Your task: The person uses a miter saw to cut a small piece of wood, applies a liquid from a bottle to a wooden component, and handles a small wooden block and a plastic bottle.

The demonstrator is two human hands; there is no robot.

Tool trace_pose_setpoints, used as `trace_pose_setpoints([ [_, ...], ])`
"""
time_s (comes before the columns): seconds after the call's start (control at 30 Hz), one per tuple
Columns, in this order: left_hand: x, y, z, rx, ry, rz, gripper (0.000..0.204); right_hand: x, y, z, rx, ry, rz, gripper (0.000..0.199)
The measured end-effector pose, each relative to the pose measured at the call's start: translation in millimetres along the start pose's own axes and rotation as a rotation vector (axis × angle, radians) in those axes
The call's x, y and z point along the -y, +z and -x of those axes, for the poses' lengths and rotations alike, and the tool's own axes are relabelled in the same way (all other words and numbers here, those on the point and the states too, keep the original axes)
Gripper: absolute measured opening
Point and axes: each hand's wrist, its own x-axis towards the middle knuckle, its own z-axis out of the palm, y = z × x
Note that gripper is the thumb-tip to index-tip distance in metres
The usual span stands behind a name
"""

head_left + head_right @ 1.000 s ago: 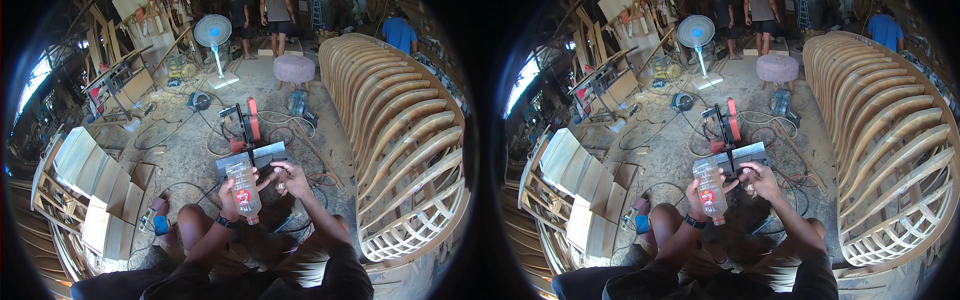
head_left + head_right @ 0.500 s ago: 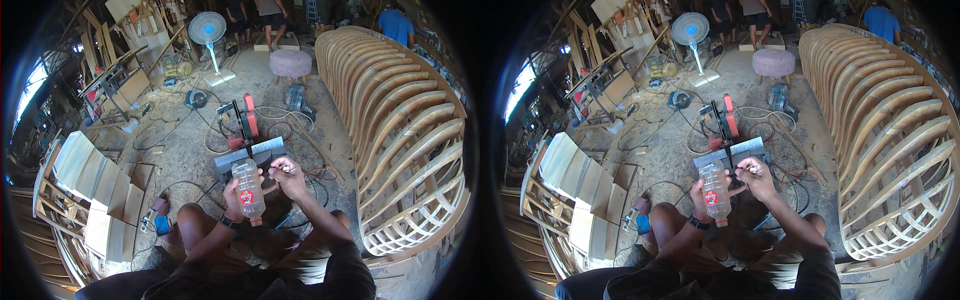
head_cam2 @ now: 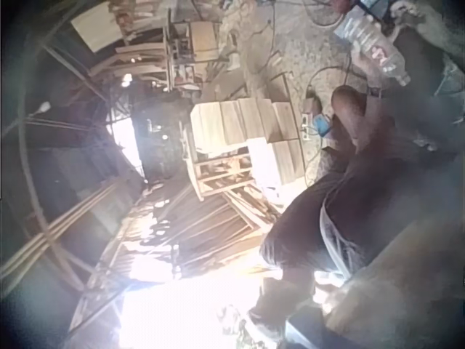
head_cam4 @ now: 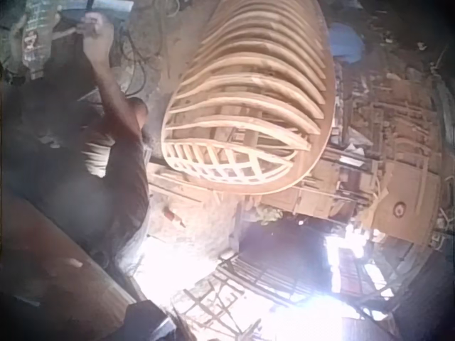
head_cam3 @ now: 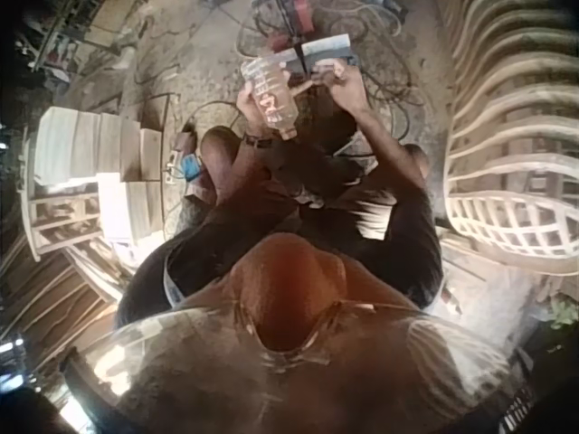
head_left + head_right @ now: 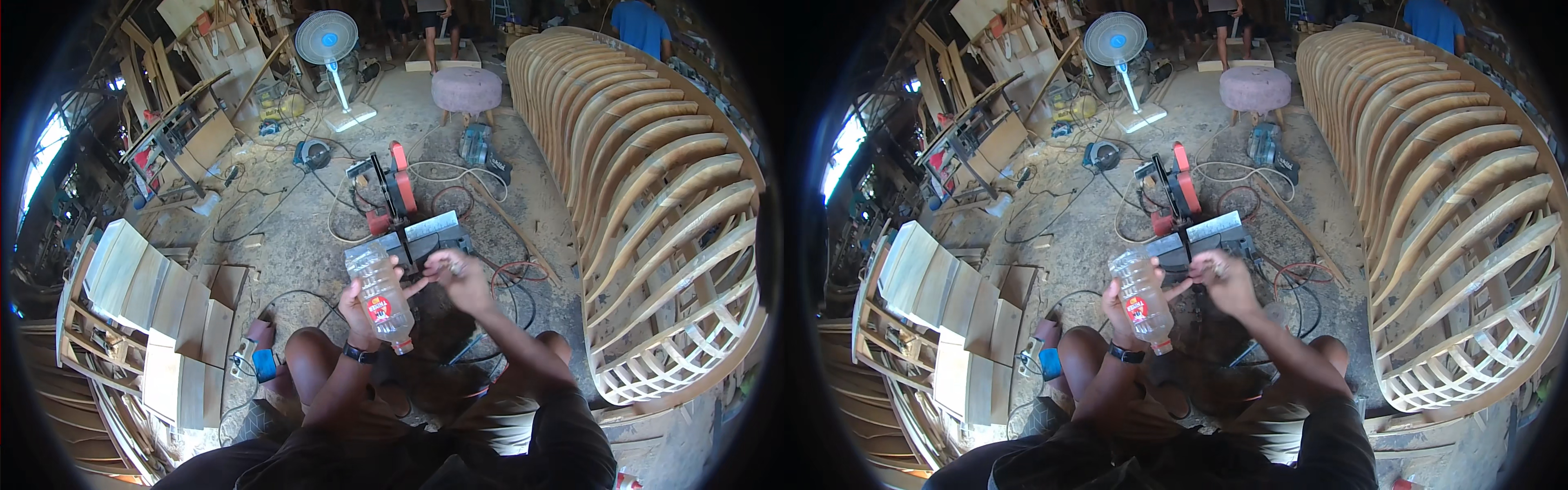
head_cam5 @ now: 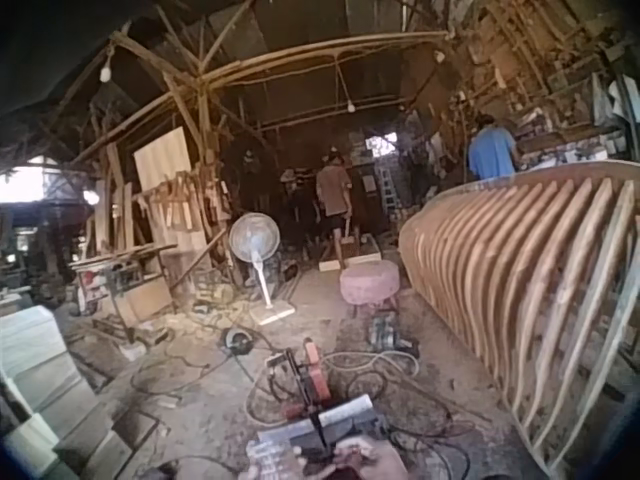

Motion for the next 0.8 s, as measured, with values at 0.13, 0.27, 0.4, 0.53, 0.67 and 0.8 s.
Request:
trace_pose_setpoints([
  [0.13,-6,13,1,-0.094,0.042,-0.060,0.058,34,-36,-15,-0.204,0.257,0.286,0.013],
  [0.27,-10,10,-5,-0.105,0.110,-0.054,0.058,21,-61,-14,-0.395,0.141,0.328,0.021],
  [0.4,-18,7,-3,-0.128,0.139,-0.008,0.060,38,-54,-9,-0.247,0.059,0.062,0.020],
  [0.53,-4,0,-15,-0.170,0.098,0.017,0.065,41,-49,-7,-0.173,0.176,0.290,0.025],
  [0.67,2,-10,-20,-0.301,0.116,-0.025,0.070,-4,-47,-9,-0.064,0.373,0.204,0.038],
  [0.8,20,-25,-25,-0.505,0.101,-0.096,0.070,-39,-59,-19,-0.032,0.465,0.540,0.014],
])
